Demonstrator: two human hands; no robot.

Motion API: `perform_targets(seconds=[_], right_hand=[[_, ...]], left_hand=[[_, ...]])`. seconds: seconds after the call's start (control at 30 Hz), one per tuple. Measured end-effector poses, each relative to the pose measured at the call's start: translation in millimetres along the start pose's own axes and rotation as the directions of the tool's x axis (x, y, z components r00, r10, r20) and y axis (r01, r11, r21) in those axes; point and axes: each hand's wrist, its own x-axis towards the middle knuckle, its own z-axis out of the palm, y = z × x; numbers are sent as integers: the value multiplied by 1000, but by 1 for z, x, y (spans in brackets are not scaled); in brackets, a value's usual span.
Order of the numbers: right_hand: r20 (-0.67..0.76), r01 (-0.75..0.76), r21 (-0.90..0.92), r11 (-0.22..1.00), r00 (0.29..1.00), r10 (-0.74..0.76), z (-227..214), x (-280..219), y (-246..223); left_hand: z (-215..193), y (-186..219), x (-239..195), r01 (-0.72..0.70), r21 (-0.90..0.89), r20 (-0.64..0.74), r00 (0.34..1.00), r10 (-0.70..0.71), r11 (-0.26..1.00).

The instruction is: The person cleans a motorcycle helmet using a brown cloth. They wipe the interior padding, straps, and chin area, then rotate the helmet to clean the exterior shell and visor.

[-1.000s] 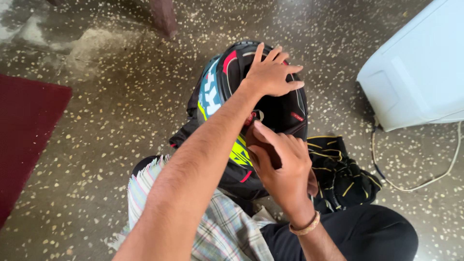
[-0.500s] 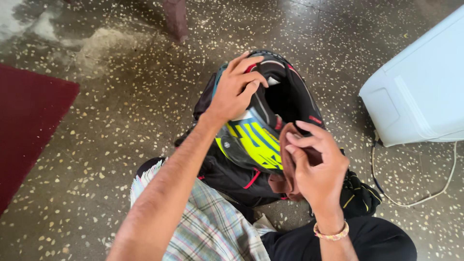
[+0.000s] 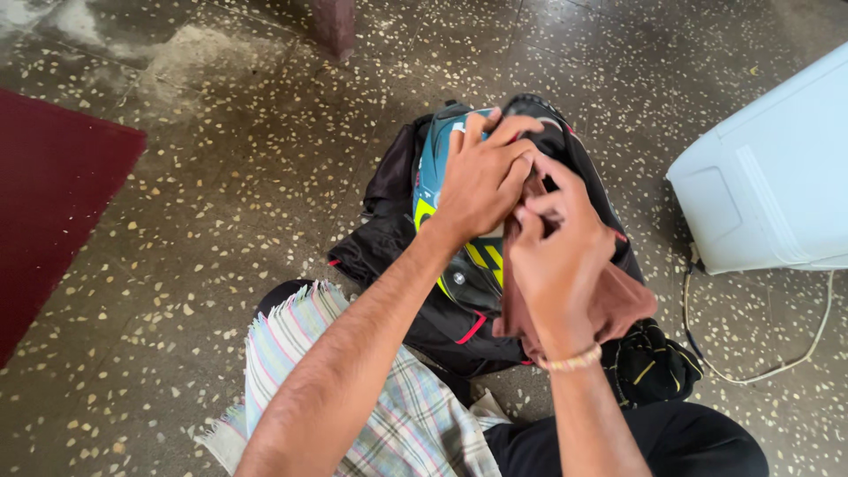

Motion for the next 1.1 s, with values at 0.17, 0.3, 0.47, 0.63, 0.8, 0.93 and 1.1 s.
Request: perform_targets(seconds=[0.17,0.3,0.47,0.63,0.8,0.93,1.1], right_hand=[[-59,40,-38,998,997,-42,26,25,11],[-92,13,-98,995,995,-22,39,54,15],[-25,32,-78,996,999,-34,38,65,13],[96,107,-63,992,990,-101,23,42,15],[155,102,12,995,982,-103,-6,24,9],[158,90,22,996,983,-92,-28,9,18],[103,127,130,983,985,-141,-49,-6,39]], left_hand=[[-2,-5,2,45,-127,34,999,-41,991],[-3,-6,7,178,-140,110,980,-164,974],[-6,-5,8,140,-212,-12,989,-146,967],[-5,-7,-2,140,-203,-77,984,-158,969],[-10,-3,5,213,-105,-23,976,-216,971],[-4,5,8,157,-185,-86,981,-175,970],[3,10,11,83,-88,-42,995,-87,993]])
